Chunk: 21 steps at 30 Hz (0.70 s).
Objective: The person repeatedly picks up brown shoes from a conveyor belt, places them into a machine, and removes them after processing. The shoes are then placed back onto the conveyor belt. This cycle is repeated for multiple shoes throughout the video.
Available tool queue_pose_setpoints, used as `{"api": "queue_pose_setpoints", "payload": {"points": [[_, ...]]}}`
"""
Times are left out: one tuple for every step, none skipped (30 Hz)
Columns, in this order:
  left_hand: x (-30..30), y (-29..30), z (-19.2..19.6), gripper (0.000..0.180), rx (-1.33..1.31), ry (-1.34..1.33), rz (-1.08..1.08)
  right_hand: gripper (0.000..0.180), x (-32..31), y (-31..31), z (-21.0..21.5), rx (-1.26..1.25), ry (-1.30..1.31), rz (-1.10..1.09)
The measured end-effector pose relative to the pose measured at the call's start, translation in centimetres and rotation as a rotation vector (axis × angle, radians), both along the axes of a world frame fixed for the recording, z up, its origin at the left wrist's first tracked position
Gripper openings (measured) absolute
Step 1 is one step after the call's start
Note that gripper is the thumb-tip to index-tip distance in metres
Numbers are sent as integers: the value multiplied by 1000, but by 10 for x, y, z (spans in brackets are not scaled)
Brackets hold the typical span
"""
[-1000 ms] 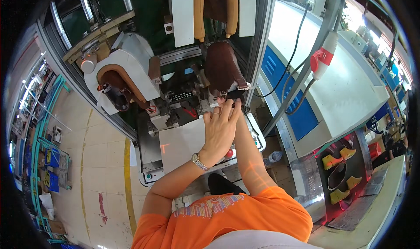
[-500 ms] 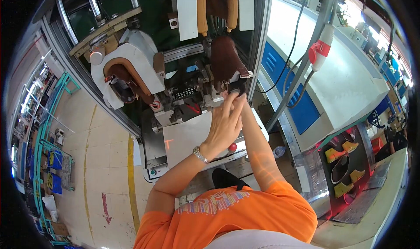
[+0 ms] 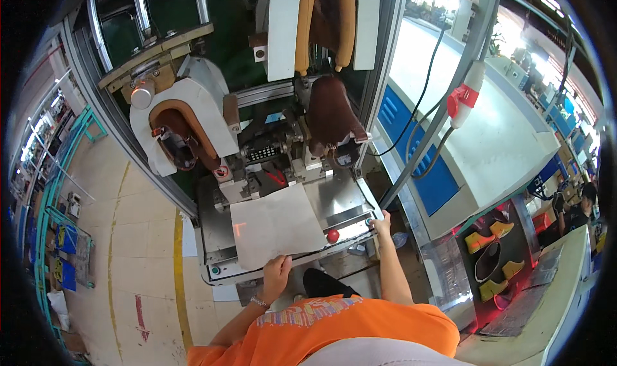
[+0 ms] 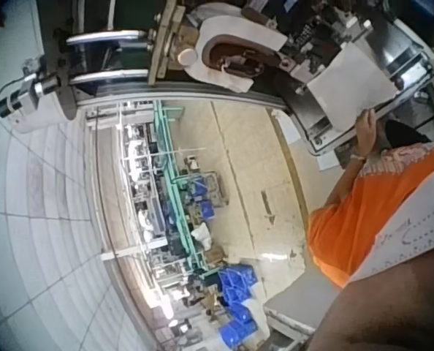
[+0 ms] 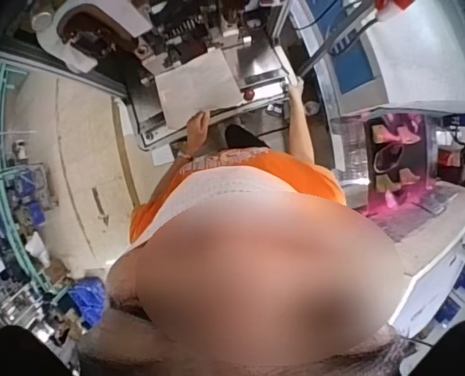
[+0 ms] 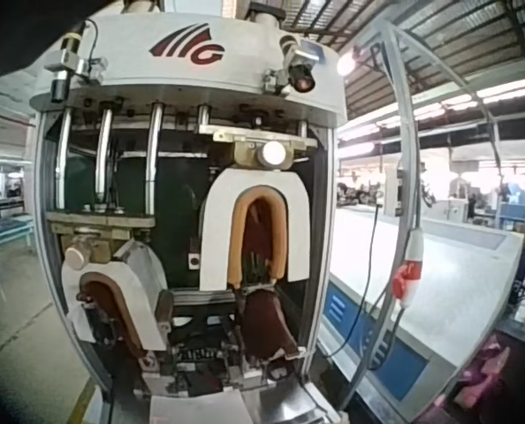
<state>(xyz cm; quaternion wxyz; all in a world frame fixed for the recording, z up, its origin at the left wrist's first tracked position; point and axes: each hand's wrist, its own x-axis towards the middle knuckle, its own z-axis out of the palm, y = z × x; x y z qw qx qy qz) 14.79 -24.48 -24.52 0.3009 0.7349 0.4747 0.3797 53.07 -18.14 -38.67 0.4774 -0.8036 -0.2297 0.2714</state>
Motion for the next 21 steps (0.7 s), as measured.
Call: {"api": "queue_pose_setpoints", "payload": {"points": [[1, 1, 1, 21, -27, -18, 10, 72, -1, 3, -2, -63, -69, -69], [2, 4, 4, 21, -55, -35, 21, 71, 0, 4, -3, -130, -139, -99], [8, 9, 6, 20, -16, -110, 35, 70, 3, 6, -3, -198, -209, -130], [13, 11, 10, 18, 15, -179, 57, 67, -2, 2, 13, -189, -104, -146], [16, 14, 14, 16, 46, -248, 79, 67, 5, 4, -3, -161, -74, -144], [15, 17, 17, 15, 64, -261, 83, 66, 10, 5, -14, -123, -50, -137], [15, 19, 18, 15, 82, -276, 96, 66, 8, 5, -11, -86, -31, -123], [14, 19, 17, 14, 99, -292, 109, 64, 6, 5, -9, -43, 34, -114], [11, 19, 13, 15, 87, -302, 120, 62, 4, 4, -7, 0, 100, -104], [10, 21, 10, 15, 77, -317, 123, 61, 6, 3, -3, 48, 162, -102], [8, 22, 8, 16, 68, -333, 127, 57, 8, 4, -8, 128, 229, -154], [5, 20, 6, 17, 66, -308, 139, 54, 6, 4, -10, 208, 296, -204], [5, 18, 9, 17, 70, -288, 142, 51, 12, 4, -16, 297, 360, -261], [4, 18, 11, 18, 75, -263, 146, 43, 14, 3, -23, 251, 231, -290], [5, 19, 13, 18, 82, -269, 131, 39, 19, 3, -29, 205, 100, -320], [-1, 17, 11, 18, 88, -264, 144, 34, 4, 8, -22, 168, -22, -379], [-4, 15, 10, 17, 90, -259, 142, 33, -9, 7, -17, 129, -148, -451], [-7, 16, 6, 16, 77, -260, 147, 34, -16, 7, -14, 130, -232, -459], [-8, 17, 1, 15, 63, -260, 149, 35, -22, 6, -12, 130, -315, -470], [-9, 17, -2, 14, 49, -261, 151, 36, -25, 5, -10, 130, -399, -480], [-10, 17, -6, 14, 13, -262, 152, 35, -27, 5, -7, 114, -386, -492]]}}
